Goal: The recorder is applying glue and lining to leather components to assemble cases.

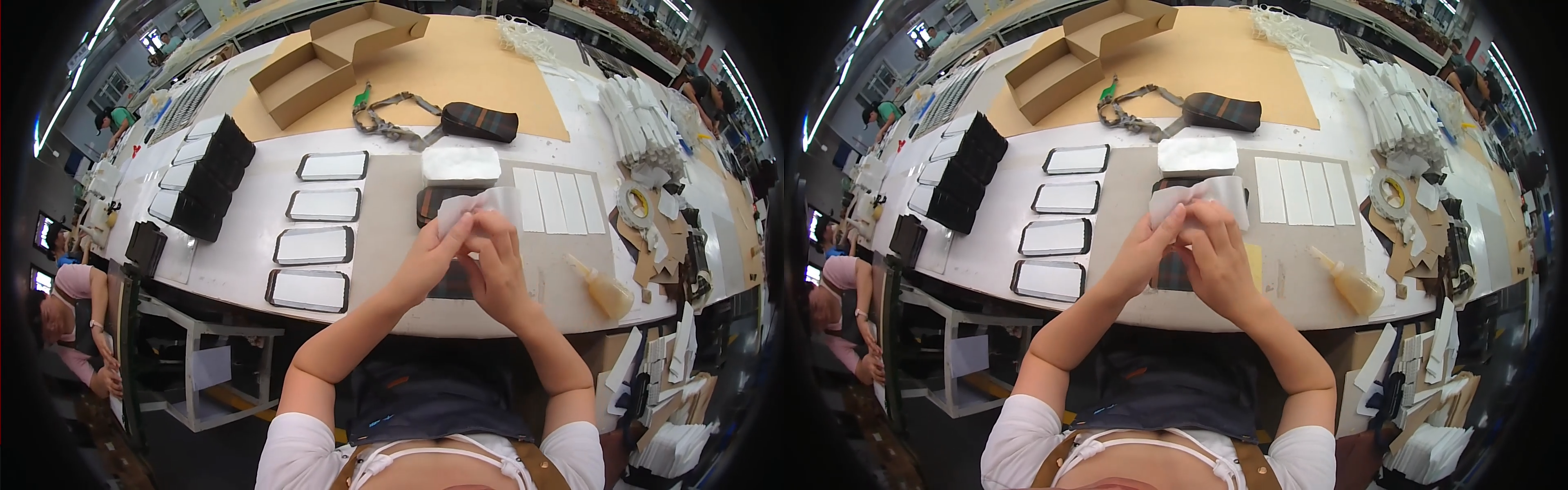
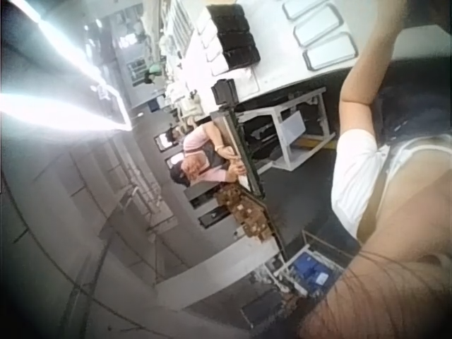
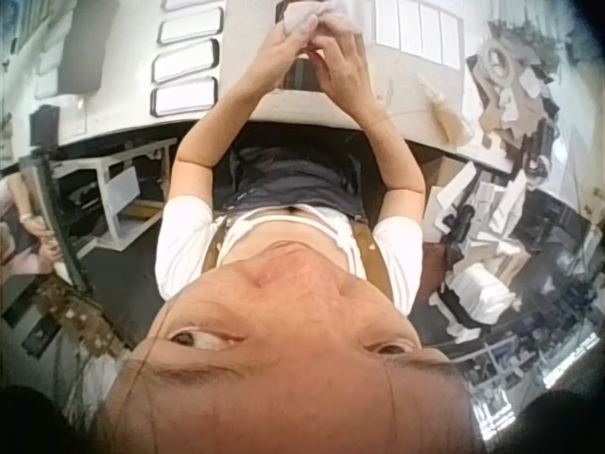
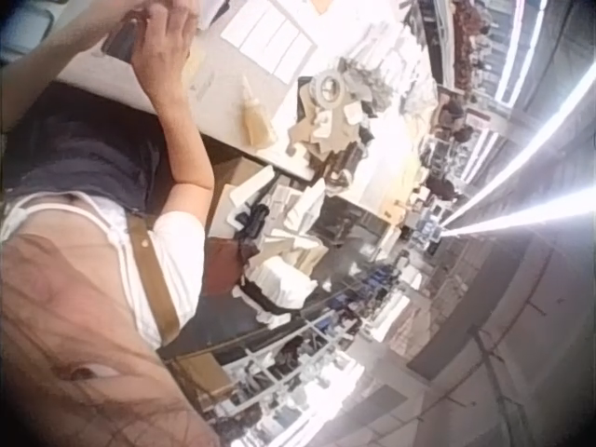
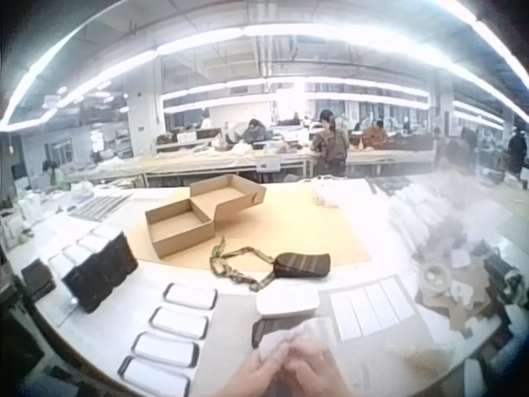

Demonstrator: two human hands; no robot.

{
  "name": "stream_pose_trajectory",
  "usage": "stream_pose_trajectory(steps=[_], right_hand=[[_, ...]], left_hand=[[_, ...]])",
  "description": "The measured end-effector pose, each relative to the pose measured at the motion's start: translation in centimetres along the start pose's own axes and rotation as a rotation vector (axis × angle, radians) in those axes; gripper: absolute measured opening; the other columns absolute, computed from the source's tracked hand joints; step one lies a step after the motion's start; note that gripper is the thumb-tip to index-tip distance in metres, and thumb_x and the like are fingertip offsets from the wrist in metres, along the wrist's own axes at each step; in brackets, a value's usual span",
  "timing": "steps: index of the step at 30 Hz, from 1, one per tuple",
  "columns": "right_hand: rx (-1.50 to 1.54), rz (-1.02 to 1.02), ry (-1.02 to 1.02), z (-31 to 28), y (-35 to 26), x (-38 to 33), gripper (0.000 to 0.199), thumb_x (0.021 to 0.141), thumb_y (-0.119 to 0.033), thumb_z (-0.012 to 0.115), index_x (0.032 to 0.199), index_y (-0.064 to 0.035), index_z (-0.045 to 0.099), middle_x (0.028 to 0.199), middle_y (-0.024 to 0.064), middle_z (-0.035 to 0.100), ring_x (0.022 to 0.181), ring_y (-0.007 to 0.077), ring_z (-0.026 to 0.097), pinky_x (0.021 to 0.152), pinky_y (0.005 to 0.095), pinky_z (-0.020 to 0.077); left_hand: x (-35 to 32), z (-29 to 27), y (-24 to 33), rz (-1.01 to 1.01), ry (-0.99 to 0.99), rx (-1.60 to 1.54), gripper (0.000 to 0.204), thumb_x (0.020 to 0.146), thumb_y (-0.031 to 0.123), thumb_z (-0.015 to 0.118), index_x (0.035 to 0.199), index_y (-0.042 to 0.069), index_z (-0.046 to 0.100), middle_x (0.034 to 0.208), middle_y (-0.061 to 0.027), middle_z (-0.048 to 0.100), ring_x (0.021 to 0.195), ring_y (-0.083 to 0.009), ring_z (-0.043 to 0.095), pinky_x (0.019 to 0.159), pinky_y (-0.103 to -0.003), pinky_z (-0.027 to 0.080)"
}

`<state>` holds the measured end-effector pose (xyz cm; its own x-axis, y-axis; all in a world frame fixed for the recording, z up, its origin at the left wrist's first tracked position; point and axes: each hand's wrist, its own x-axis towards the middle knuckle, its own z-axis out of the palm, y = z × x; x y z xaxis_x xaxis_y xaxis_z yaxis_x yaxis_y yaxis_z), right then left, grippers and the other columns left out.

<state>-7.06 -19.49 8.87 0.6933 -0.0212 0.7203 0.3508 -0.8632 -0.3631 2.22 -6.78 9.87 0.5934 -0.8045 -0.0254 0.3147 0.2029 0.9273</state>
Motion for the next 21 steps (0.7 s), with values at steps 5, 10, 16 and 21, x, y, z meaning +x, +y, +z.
stream_pose_trajectory(steps=[5,10,16,21], right_hand=[[0.269,0.251,0.177,-0.5,-0.3,-3.1,0.043,0.093,-0.012,0.073,0.131,-0.0025,0.053,0.143,0.0184,0.052,0.137,0.0373,0.047,0.115,0.048,0.0383],[1.784,1.047,0.129,-1.5,2.4,-6.7,0.057,0.106,-0.027,0.061,0.153,-0.0029,0.039,0.151,0.0151,0.051,0.142,0.0247,0.049,0.117,0.044,0.0399],[1.304,1.062,0.15,-2.3,1.7,-7.7,0.03,0.105,-0.027,0.065,0.122,-0.0032,0.066,0.108,0.0055,0.072,0.094,0.0125,0.068,0.081,0.0292,0.0538],[0.792,1.042,0.089,-2.5,1.8,-8.1,0.015,0.102,-0.016,0.069,0.11,-0.0036,0.068,0.09,-0.0004,0.07,0.076,0.0052,0.062,0.066,0.0214,0.0485]], left_hand=[[-1.7,-2.0,0.5,0.017,0.019,0.282,0.051,0.11,0.044,0.053,0.136,0.003,0.064,0.12,-0.0057,0.069,0.112,-0.0113,0.061,0.096,-0.029,0.048],[-2.5,-1.7,1.6,-0.134,-0.084,0.276,0.045,0.111,0.035,0.053,0.137,0.0,0.063,0.125,-0.0047,0.069,0.114,-0.0122,0.063,0.098,-0.03,0.049],[-2.7,-2.4,-0.3,-0.06,-0.112,0.247,0.046,0.111,0.037,0.051,0.135,0.001,0.066,0.117,-0.005,0.072,0.107,-0.0129,0.066,0.095,-0.029,0.05],[-2.6,-4.5,-2.5,-0.347,0.03,0.523,0.036,0.106,0.032,0.063,0.122,0.0,0.071,0.096,-0.0016,0.073,0.09,-0.0071,0.066,0.077,-0.025,0.053]])
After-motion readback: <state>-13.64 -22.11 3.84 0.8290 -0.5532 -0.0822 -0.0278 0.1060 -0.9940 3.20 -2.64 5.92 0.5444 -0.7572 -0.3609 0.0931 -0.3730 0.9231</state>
